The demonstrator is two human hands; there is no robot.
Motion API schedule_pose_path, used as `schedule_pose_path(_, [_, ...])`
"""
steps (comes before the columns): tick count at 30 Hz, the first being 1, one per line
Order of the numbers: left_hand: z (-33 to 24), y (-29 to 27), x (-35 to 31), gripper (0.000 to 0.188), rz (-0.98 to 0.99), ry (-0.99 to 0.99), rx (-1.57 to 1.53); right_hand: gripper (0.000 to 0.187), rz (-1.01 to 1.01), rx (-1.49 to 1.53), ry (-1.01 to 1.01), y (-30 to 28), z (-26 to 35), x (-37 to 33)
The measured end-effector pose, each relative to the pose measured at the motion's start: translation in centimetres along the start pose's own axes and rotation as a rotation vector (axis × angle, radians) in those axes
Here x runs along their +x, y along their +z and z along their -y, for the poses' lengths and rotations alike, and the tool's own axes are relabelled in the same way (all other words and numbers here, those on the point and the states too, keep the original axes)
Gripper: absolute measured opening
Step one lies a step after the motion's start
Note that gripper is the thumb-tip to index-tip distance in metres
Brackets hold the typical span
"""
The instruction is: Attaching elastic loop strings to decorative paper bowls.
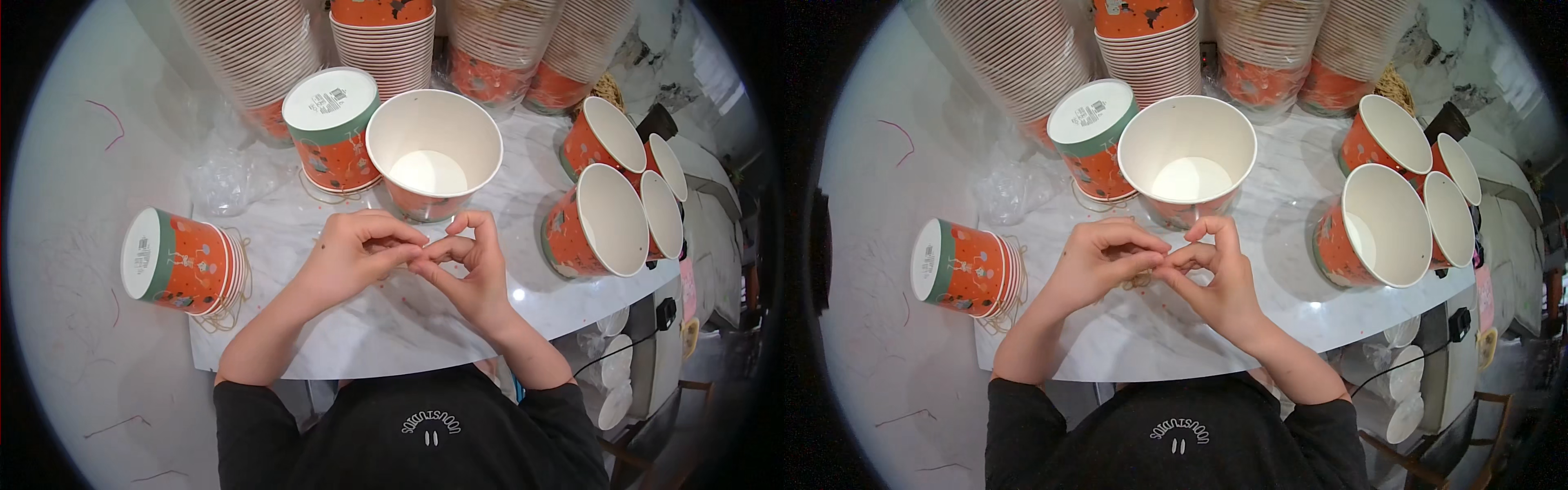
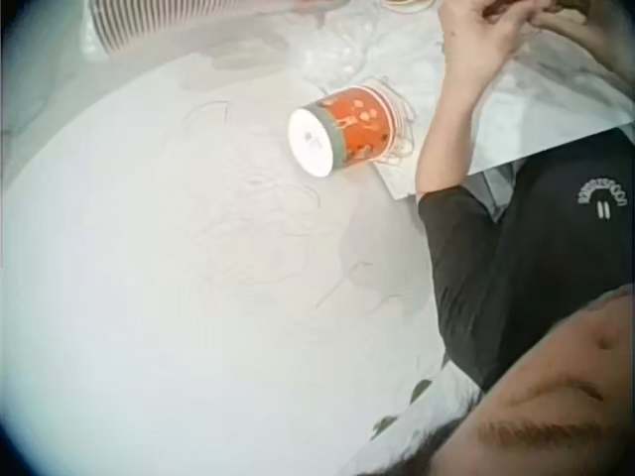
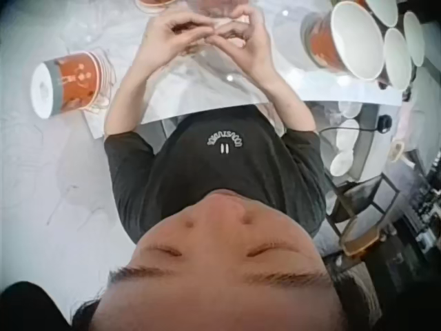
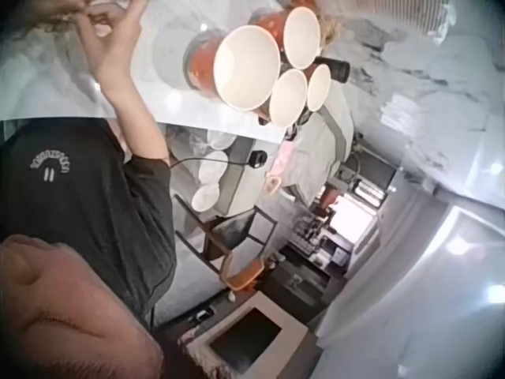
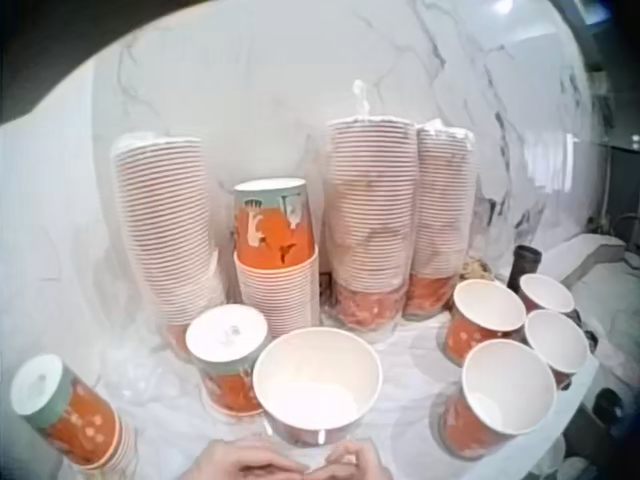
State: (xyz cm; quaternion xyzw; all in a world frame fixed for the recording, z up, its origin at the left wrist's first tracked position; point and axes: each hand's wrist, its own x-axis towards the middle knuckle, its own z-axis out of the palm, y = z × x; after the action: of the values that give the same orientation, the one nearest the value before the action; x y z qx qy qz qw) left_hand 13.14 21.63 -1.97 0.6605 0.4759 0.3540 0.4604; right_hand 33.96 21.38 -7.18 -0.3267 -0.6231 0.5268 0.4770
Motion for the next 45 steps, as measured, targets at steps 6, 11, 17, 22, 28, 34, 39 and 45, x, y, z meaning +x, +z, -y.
schedule_pose_path(6, [0.5, -0.4, 0.2, 0.016, 0.056, -0.070, -0.208, 0.036, 0.040, 0.198, 0.011, 0.1, -0.1, 0.3])
schedule_pose_path(11, [0.2, 0.1, 0.0, 0.013, -0.020, 0.078, -0.048, 0.024, 0.107, 0.502, 0.186, -0.1, 0.7, 0.3])
schedule_pose_path(17, [-0.1, 0.9, -0.2, 0.011, -0.099, 0.299, 0.194, 0.016, 0.093, 0.263, 0.186, 0.1, 0.8, -0.4])
schedule_pose_path(22, [0.6, 1.8, -0.1, 0.018, -0.079, 0.322, 0.145, 0.005, -0.090, 0.071, -0.052, 0.5, 0.4, -0.5])
schedule_pose_path(28, [3.0, 1.9, 0.8, 0.031, 0.185, 0.338, 0.186, 0.009, -0.180, 0.010, -0.115, -1.9, 0.5, 0.1])
schedule_pose_path(34, [5.5, -2.4, 1.4, 0.018, 0.510, 0.003, 0.629, 0.002, -0.895, -0.122, -0.560, -5.8, 1.4, 1.3])
schedule_pose_path(39, [2.1, -7.8, -0.6, 0.024, 0.135, -0.143, 0.981, 0.003, -0.883, -0.339, -0.706, -6.0, 1.6, 1.3])
schedule_pose_path(45, [0.3, -8.5, -1.6, 0.029, -0.118, -0.182, 1.118, 0.008, -0.795, -0.414, -0.677, -6.0, 1.4, 1.3])
